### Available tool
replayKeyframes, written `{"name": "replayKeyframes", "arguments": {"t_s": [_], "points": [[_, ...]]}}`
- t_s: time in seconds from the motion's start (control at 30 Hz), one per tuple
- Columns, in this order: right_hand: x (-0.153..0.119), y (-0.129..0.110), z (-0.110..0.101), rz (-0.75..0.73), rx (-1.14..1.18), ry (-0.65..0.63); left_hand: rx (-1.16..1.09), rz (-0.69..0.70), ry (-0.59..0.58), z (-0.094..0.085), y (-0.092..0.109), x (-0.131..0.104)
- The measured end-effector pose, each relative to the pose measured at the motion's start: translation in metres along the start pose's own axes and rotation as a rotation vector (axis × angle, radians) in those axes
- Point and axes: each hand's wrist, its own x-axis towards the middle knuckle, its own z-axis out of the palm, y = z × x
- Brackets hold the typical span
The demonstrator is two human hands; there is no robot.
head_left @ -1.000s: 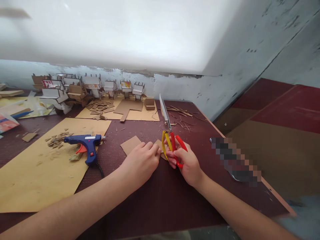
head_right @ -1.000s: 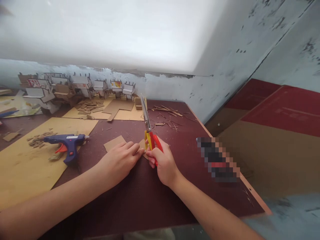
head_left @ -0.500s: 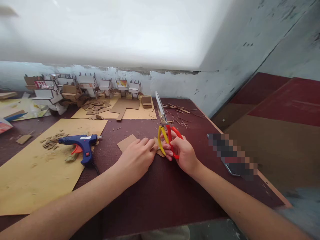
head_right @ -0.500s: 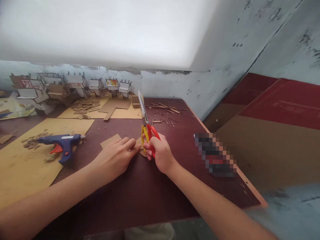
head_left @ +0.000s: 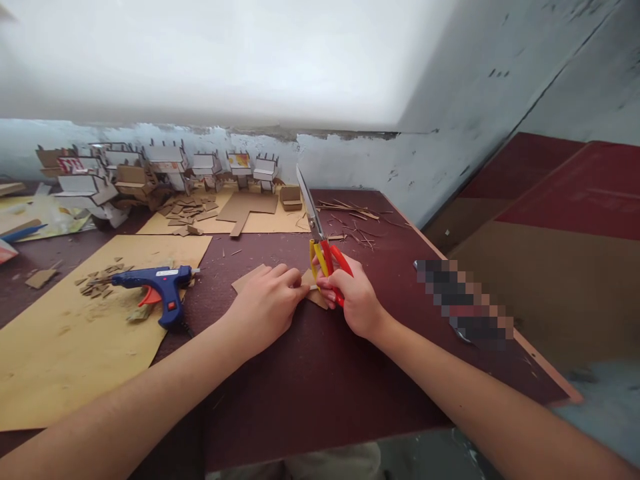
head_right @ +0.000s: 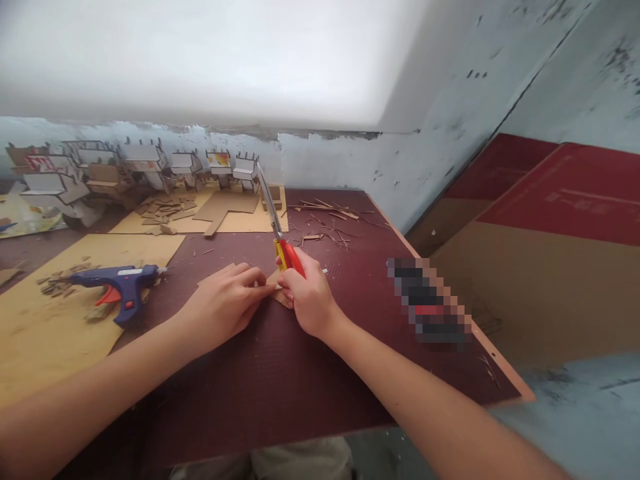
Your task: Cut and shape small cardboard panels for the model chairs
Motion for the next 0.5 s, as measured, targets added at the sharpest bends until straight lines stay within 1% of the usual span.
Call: {"name": "replayKeyframes", "arguments": {"t_s": [0.1, 0.2, 0.33, 0.5], "points": [[0.006, 0.001, 0.0, -0.005, -0.011, 0.005, 0.061, -0.011, -0.066, -0.003, 0.0, 0.002], [0.012, 0.003, 0.0, -0.015, -0.019, 0.017, 0.081, -0.015, -0.095, -0.004, 0.0, 0.004], [0.022, 0.004, -0.002, -0.014, -0.029, 0.028, 0.085, -0.022, -0.084, -0.003, -0.003, 0.006], [0.029, 0.007, -0.002, -0.022, -0.035, 0.05, 0.078, -0.037, -0.042, 0.001, -0.006, 0.007]]}}
